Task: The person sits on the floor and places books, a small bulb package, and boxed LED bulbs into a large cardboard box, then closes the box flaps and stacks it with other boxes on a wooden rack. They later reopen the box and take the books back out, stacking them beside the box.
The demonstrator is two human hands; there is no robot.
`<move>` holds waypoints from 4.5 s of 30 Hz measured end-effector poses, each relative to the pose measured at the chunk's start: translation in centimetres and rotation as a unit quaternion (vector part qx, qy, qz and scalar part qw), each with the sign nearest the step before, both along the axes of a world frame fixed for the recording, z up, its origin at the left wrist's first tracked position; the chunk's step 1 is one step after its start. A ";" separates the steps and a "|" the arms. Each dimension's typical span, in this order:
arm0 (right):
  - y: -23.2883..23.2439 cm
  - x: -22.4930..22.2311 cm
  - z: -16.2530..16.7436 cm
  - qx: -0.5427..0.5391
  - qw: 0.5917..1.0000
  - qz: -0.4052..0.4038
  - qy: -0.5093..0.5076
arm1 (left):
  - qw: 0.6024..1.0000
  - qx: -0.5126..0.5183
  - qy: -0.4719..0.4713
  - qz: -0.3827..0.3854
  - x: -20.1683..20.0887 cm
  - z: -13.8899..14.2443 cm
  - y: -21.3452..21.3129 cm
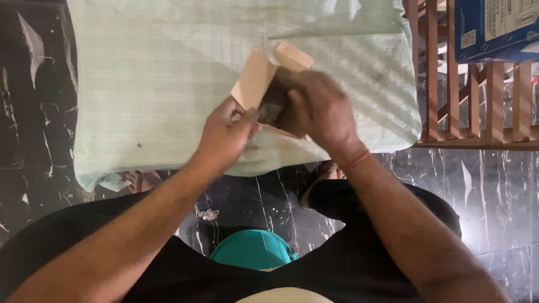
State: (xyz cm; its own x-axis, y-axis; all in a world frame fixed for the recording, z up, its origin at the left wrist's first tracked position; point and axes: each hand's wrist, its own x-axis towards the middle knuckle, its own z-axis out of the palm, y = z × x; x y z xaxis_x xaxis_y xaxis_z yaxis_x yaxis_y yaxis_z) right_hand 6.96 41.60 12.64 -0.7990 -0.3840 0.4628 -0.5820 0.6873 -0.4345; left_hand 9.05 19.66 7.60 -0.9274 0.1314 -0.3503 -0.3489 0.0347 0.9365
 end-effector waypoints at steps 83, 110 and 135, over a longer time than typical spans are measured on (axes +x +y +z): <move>0.1 0.2 -0.5 0.102 0.985 0.048 -0.129 | 0.991 0.005 0.120 0.061 -0.1 -1.1 0.3; 23.4 7.0 21.9 0.332 0.811 -0.360 0.321 | 0.933 0.200 -0.013 -0.298 -9.6 31.2 33.6; 22.4 9.0 18.9 0.102 0.854 -0.466 0.210 | 0.943 0.151 0.149 -0.255 -12.5 24.7 46.4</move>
